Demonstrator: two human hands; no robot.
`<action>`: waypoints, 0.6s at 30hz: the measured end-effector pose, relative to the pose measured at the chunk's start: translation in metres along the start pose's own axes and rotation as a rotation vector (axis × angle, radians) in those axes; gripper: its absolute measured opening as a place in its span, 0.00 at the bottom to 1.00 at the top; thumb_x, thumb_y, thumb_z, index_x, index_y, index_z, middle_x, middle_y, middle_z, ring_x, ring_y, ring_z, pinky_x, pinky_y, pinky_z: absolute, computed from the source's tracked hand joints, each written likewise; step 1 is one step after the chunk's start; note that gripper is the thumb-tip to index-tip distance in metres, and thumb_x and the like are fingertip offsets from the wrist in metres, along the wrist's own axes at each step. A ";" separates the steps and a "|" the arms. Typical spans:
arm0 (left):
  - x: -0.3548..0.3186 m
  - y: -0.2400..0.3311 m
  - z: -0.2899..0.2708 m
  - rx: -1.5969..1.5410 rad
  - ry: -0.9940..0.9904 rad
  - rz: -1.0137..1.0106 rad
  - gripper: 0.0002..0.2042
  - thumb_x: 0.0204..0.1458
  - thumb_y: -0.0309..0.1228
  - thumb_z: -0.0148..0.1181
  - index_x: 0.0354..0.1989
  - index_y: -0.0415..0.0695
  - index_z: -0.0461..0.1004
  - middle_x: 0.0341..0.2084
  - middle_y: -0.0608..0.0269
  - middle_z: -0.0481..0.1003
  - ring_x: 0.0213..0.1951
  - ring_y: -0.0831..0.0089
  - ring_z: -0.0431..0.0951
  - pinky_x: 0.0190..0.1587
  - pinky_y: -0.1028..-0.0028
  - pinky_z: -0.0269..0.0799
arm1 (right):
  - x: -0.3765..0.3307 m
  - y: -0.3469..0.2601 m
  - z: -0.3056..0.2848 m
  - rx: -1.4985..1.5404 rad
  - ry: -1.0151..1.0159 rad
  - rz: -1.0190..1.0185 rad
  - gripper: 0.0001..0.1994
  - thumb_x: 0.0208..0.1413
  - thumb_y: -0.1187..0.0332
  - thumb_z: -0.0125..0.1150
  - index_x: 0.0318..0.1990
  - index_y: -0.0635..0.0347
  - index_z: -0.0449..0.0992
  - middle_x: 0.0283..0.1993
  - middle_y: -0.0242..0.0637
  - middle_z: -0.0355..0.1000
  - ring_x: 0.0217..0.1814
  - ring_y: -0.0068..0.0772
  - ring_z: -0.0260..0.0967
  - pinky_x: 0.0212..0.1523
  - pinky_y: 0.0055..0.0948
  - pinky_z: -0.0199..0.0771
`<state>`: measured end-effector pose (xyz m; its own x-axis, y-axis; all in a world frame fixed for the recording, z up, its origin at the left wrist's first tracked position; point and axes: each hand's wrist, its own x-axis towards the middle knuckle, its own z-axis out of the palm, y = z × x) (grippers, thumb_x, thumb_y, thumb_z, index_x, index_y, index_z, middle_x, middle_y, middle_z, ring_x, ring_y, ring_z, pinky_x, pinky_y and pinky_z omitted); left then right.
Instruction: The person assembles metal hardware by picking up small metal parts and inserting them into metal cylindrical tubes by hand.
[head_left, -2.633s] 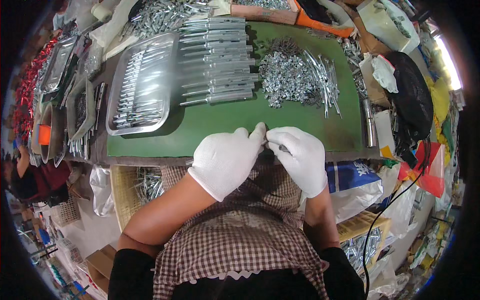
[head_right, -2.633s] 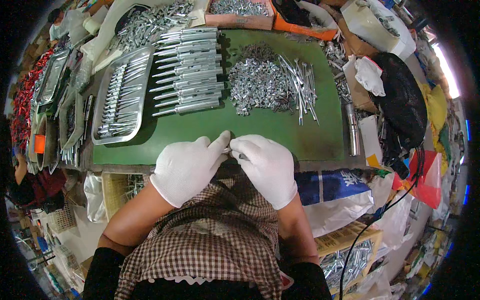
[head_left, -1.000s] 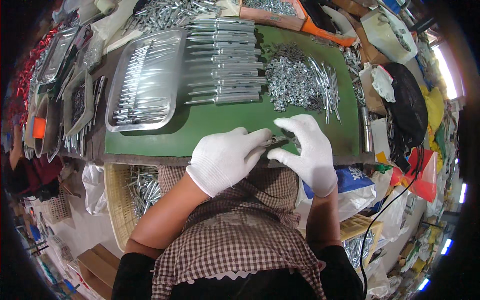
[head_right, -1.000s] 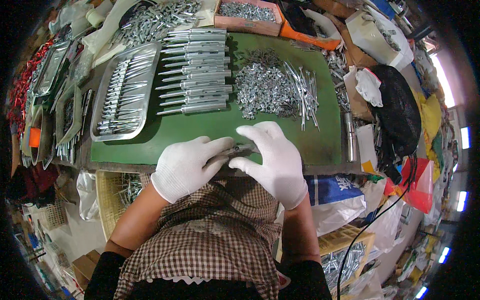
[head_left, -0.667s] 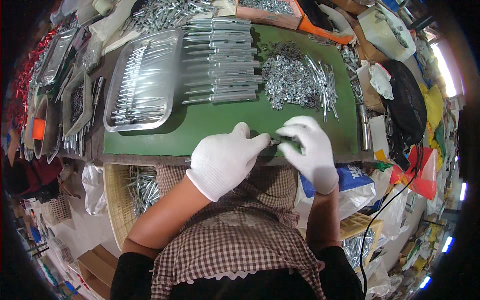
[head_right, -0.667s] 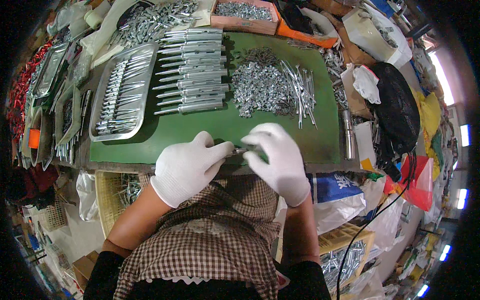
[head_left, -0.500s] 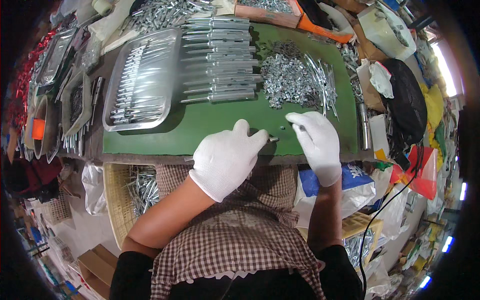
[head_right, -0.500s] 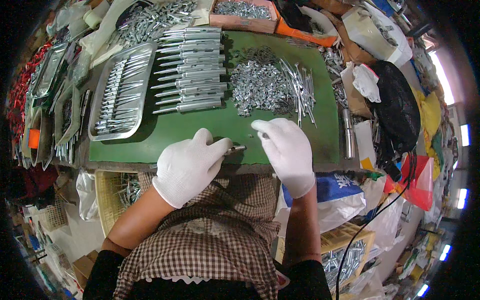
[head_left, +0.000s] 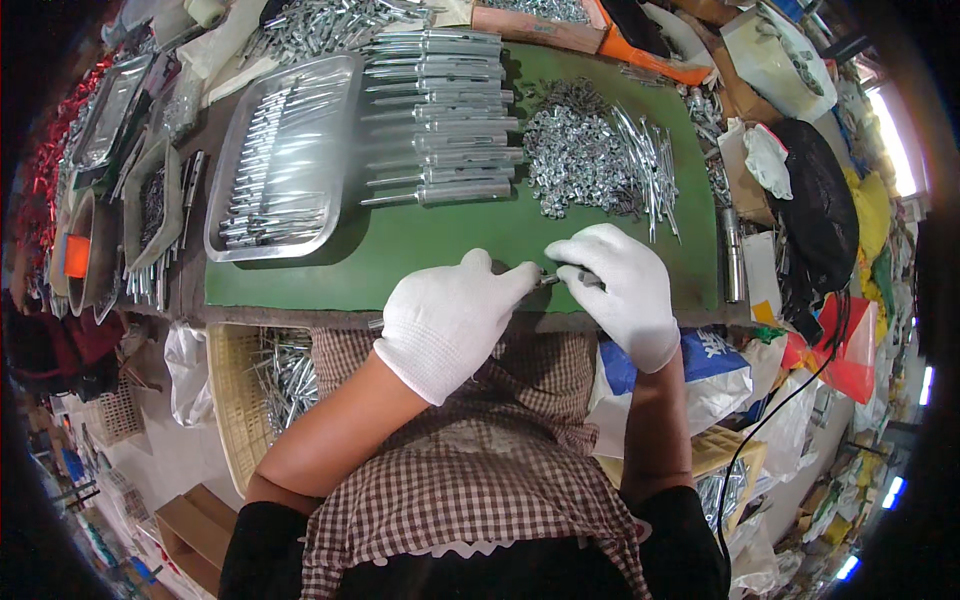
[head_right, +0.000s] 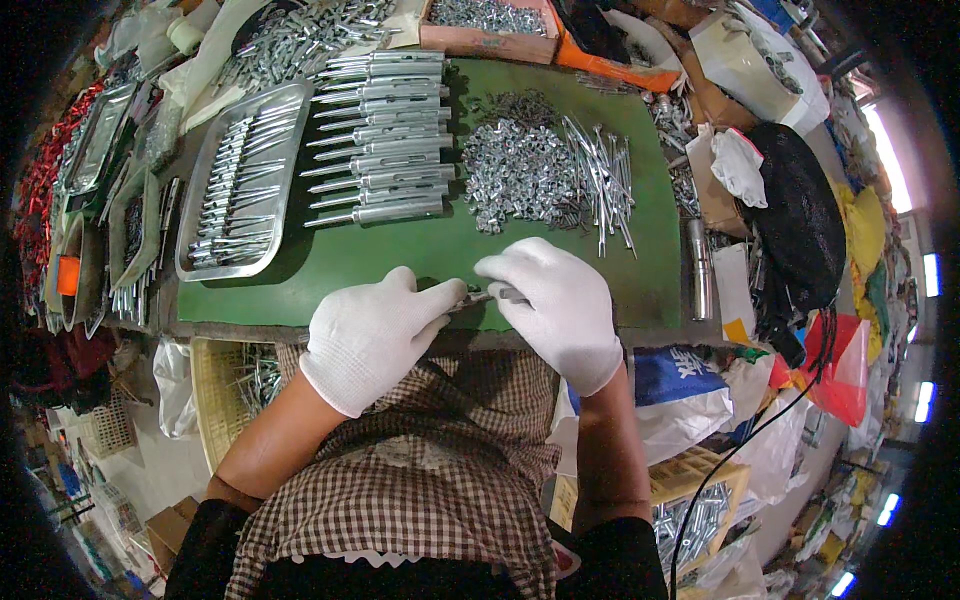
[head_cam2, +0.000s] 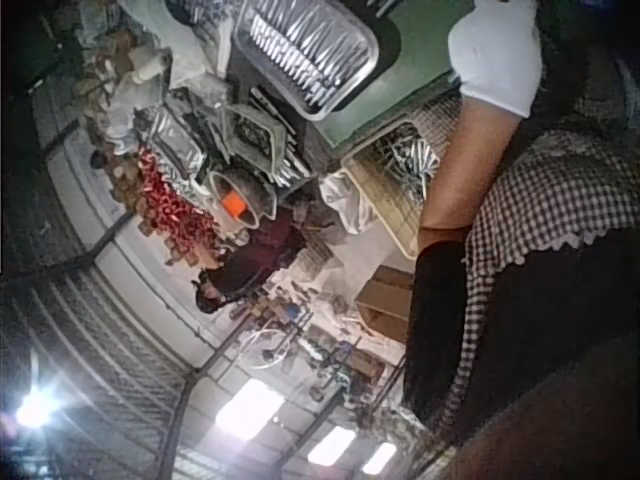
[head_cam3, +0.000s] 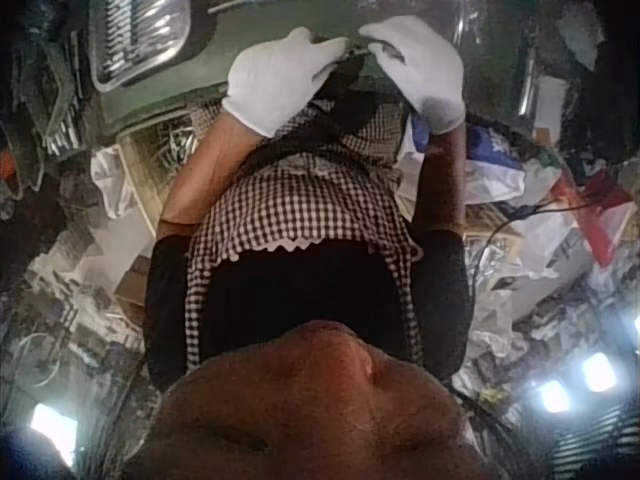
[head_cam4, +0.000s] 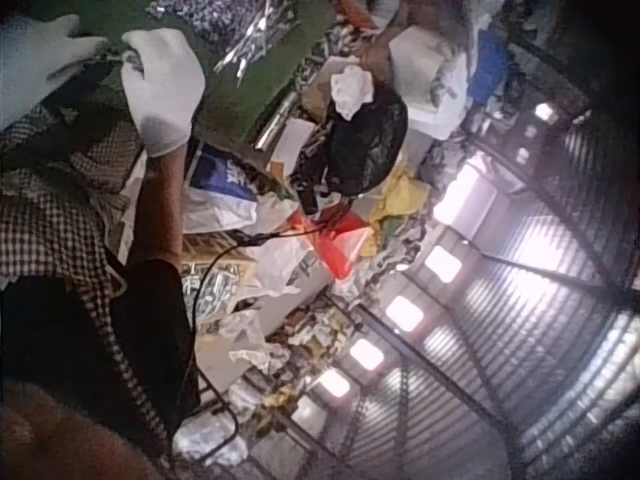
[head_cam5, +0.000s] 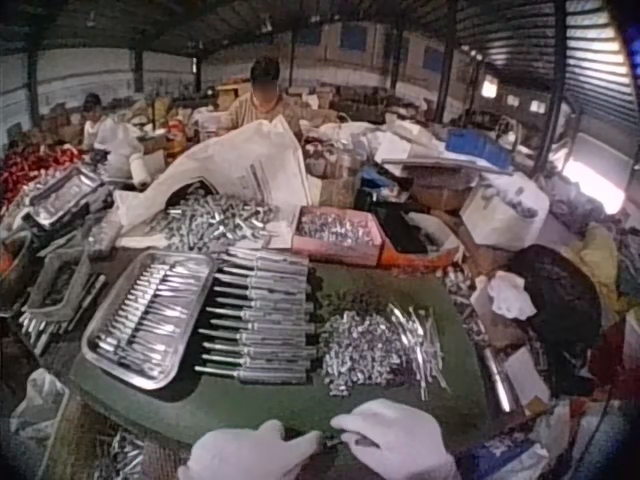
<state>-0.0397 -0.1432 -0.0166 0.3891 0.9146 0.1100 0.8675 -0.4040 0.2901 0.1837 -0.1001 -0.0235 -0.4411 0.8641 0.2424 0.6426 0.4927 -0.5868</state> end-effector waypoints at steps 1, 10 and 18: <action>-0.002 -0.001 -0.002 0.002 0.000 -0.001 0.10 0.61 0.37 0.61 0.50 0.60 0.78 0.27 0.58 0.73 0.24 0.56 0.79 0.25 0.58 0.75 | 0.003 0.001 0.000 0.035 -0.028 -0.068 0.11 0.53 0.72 0.65 0.44 0.54 0.82 0.40 0.39 0.76 0.42 0.48 0.76 0.42 0.41 0.76; -0.008 -0.006 -0.005 -0.013 0.005 0.020 0.11 0.60 0.37 0.61 0.51 0.61 0.78 0.27 0.58 0.74 0.24 0.57 0.79 0.26 0.59 0.76 | 0.012 0.010 -0.003 0.006 -0.227 -0.180 0.09 0.56 0.70 0.60 0.44 0.54 0.81 0.41 0.39 0.76 0.45 0.49 0.75 0.44 0.43 0.76; -0.009 -0.007 -0.005 -0.007 0.046 0.027 0.09 0.59 0.36 0.62 0.47 0.61 0.79 0.25 0.61 0.73 0.22 0.58 0.79 0.24 0.60 0.75 | 0.009 0.012 -0.006 -0.104 -0.236 -0.219 0.09 0.55 0.71 0.61 0.44 0.53 0.81 0.41 0.39 0.75 0.45 0.48 0.76 0.43 0.43 0.76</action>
<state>-0.0509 -0.1482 -0.0148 0.3977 0.9032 0.1612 0.8545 -0.4286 0.2933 0.1914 -0.0855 -0.0240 -0.7010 0.6948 0.1610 0.5719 0.6824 -0.4553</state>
